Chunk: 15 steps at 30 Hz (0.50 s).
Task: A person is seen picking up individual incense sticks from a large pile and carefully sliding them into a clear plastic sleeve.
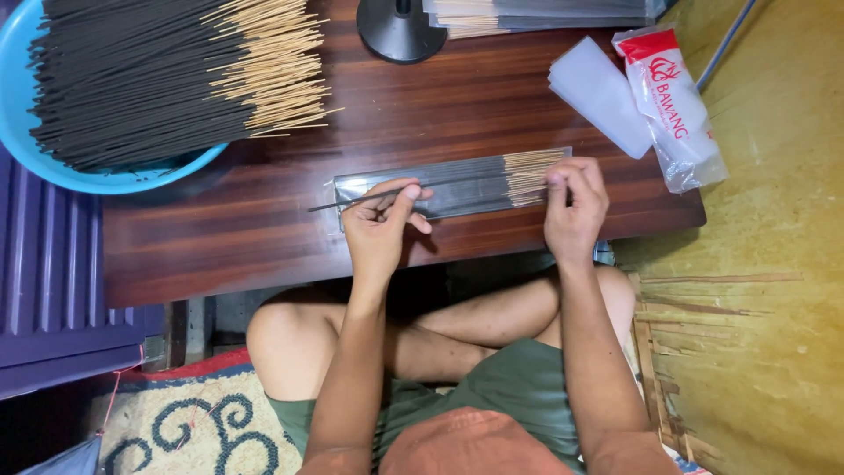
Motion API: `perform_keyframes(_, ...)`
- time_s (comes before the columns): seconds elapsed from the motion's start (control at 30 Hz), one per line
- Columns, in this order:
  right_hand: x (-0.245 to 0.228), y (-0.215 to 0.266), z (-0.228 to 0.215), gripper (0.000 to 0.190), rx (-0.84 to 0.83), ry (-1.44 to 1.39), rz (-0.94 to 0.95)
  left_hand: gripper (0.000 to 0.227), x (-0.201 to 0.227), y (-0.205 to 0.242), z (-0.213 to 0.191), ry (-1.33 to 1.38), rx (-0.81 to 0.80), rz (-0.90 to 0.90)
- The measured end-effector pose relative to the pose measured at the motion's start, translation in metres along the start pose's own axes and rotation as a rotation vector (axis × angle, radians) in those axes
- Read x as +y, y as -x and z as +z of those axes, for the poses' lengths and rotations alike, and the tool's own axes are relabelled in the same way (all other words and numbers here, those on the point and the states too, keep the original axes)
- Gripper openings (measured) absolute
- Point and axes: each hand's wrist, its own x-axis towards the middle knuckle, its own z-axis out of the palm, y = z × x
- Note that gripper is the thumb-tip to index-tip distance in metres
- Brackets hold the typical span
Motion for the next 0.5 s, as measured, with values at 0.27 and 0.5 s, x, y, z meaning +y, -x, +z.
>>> perform_keyframes(0.27, -0.003, -0.001, 0.001, 0.030, -0.037, -0.042, -0.006, 0.014, 0.001, -0.001, 0.003, -0.012, -0.026, -0.019)
perform_keyframes(0.5, 0.005, -0.002, 0.000, 0.034, 0.047, -0.101, 0.012, 0.017, 0.008, -0.015, -0.021, 0.034, 0.079, -0.024)
